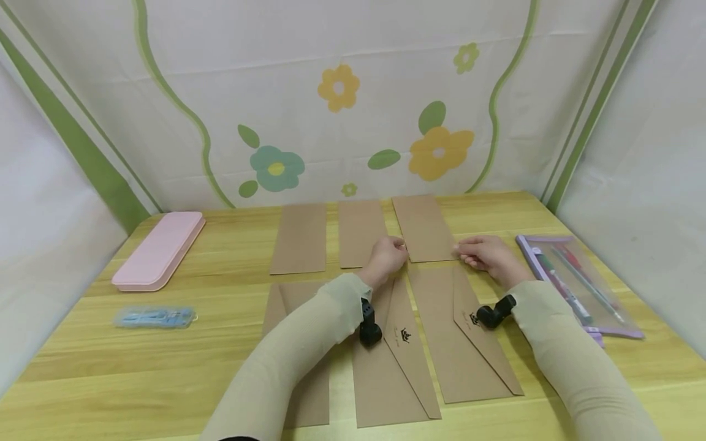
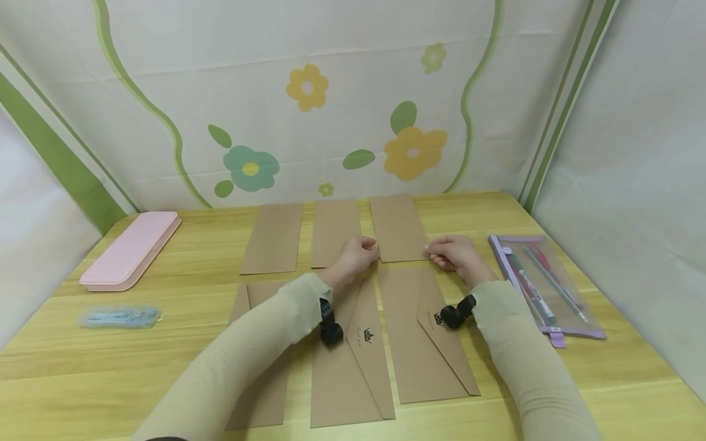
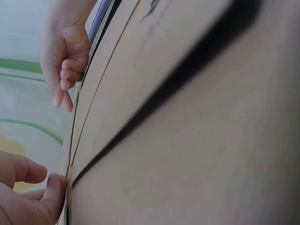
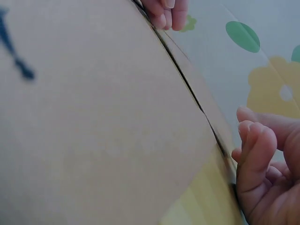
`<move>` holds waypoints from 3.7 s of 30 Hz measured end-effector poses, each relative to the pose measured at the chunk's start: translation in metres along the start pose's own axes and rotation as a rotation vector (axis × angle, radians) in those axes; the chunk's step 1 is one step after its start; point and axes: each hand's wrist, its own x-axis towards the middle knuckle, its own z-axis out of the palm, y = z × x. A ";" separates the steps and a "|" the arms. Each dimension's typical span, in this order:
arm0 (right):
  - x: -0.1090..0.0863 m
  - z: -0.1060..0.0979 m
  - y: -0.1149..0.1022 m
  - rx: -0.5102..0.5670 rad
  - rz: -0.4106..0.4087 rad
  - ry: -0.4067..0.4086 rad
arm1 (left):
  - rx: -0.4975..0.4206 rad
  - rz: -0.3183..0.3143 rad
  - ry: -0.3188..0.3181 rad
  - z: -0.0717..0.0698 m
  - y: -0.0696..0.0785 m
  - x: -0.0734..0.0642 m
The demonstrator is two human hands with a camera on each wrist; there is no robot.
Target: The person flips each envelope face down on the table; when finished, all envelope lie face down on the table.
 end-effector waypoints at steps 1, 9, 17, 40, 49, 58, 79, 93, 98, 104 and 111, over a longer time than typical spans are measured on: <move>0.000 0.001 -0.001 0.007 0.004 0.003 | 0.001 0.001 0.005 0.000 0.000 0.000; 0.002 0.009 -0.008 0.036 0.000 -0.002 | -0.136 0.035 0.072 -0.020 0.002 -0.003; -0.012 0.020 -0.037 0.115 -0.085 -0.011 | -0.332 0.116 0.026 -0.056 0.017 -0.020; -0.065 0.111 -0.071 0.178 -0.196 -0.486 | -0.219 0.139 -0.062 -0.171 -0.031 -0.108; -0.075 0.151 -0.057 0.228 -0.088 -0.618 | -0.159 0.052 0.006 -0.198 -0.065 -0.137; -0.085 0.190 -0.043 0.299 0.012 -0.702 | -0.177 -0.063 -0.082 -0.209 -0.084 -0.168; -0.086 0.226 -0.030 0.252 -0.004 -0.692 | -0.316 -0.125 -0.081 -0.195 -0.102 -0.184; -0.094 0.236 -0.027 0.270 -0.010 -0.679 | -0.423 -0.158 -0.009 -0.204 -0.111 -0.188; -0.092 0.245 -0.029 0.249 -0.023 -0.676 | -0.456 -0.132 0.043 -0.209 -0.115 -0.188; -0.089 0.263 -0.033 0.268 -0.013 -0.641 | -0.388 -0.114 0.090 -0.217 -0.118 -0.194; -0.090 0.285 -0.035 0.293 -0.010 -0.614 | -0.358 -0.083 0.100 -0.231 -0.129 -0.205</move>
